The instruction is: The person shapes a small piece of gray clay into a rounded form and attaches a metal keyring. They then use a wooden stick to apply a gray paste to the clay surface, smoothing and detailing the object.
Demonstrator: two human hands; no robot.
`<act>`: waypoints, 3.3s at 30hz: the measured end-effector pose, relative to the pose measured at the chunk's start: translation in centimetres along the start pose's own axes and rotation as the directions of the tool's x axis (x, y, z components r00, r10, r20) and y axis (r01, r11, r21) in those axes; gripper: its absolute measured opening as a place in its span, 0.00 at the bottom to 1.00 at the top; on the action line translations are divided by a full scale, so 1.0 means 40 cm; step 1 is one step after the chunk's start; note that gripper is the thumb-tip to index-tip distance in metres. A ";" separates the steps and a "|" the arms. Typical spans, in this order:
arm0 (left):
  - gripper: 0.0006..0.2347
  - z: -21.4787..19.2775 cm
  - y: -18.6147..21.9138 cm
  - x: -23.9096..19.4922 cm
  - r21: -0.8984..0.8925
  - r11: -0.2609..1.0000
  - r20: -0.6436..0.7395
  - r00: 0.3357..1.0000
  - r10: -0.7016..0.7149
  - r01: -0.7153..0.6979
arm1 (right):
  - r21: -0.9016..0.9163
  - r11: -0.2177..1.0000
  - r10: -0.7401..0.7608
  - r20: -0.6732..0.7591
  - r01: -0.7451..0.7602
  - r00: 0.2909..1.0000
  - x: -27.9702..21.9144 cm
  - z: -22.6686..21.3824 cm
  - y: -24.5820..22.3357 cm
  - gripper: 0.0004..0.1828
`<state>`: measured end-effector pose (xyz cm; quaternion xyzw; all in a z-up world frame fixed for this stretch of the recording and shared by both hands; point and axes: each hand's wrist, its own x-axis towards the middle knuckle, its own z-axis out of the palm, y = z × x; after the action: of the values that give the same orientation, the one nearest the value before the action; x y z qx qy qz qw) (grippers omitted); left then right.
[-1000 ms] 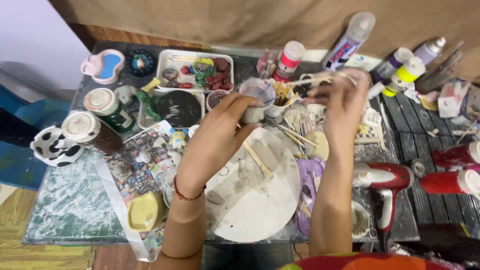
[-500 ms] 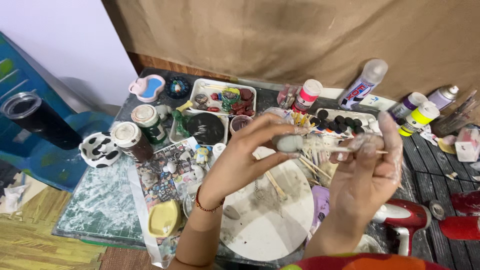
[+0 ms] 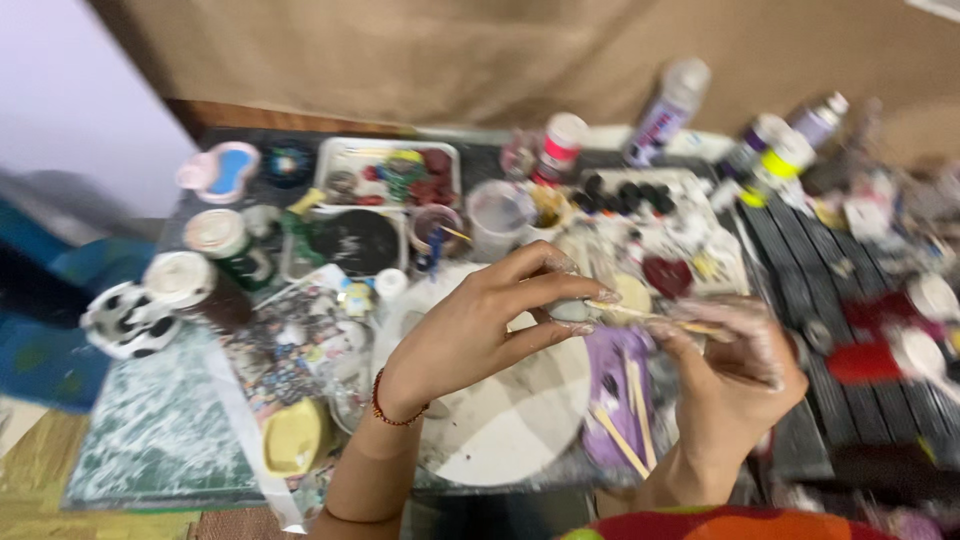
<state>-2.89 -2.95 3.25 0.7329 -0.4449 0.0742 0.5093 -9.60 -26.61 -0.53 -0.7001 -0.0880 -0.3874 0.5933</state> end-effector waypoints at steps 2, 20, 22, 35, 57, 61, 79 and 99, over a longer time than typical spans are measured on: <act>0.18 0.034 0.005 0.005 0.004 1.000 0.060 0.998 0.015 -0.015 | -0.275 0.961 -0.013 0.036 0.022 0.999 -0.027 -0.038 -0.029 0.14; 0.14 0.378 0.029 -0.019 0.373 0.912 0.479 0.878 -0.032 -0.170 | -0.909 0.404 0.495 0.128 -0.097 0.859 -0.234 -0.383 0.096 0.42; 0.12 0.381 0.024 -0.023 0.381 0.909 0.495 0.867 -0.048 -0.168 | -0.950 0.312 0.468 0.128 -0.028 0.874 -0.248 -0.369 0.122 0.46; 0.13 0.264 0.014 -0.010 0.366 0.926 0.426 0.902 -0.073 -0.098 | -0.916 0.391 0.439 0.096 -0.094 0.893 -0.245 -0.354 0.137 0.46; 0.11 0.057 -0.008 -0.056 0.551 0.814 0.105 0.954 -0.282 0.181 | -0.632 0.774 0.526 0.598 -0.048 0.604 -0.196 0.029 0.064 0.53; 0.13 0.054 -0.017 -0.053 0.582 0.791 0.128 0.938 -0.321 0.191 | -0.549 0.833 0.395 0.681 0.073 0.616 -0.193 -0.002 0.098 0.60; 0.14 0.039 -0.017 -0.057 0.573 0.803 0.154 0.940 -0.306 0.167 | -0.474 0.880 0.315 0.648 0.043 0.694 -0.107 -0.018 0.048 0.12; 0.13 0.045 -0.025 -0.055 0.576 0.803 0.159 0.943 -0.293 0.152 | -0.565 0.820 0.337 0.606 0.091 0.720 -0.108 0.007 0.050 0.07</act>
<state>-4.10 -3.06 0.46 0.8999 -0.3723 0.0505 0.2214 -11.28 -25.45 -4.84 -0.9379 -0.1335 -0.0680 0.3128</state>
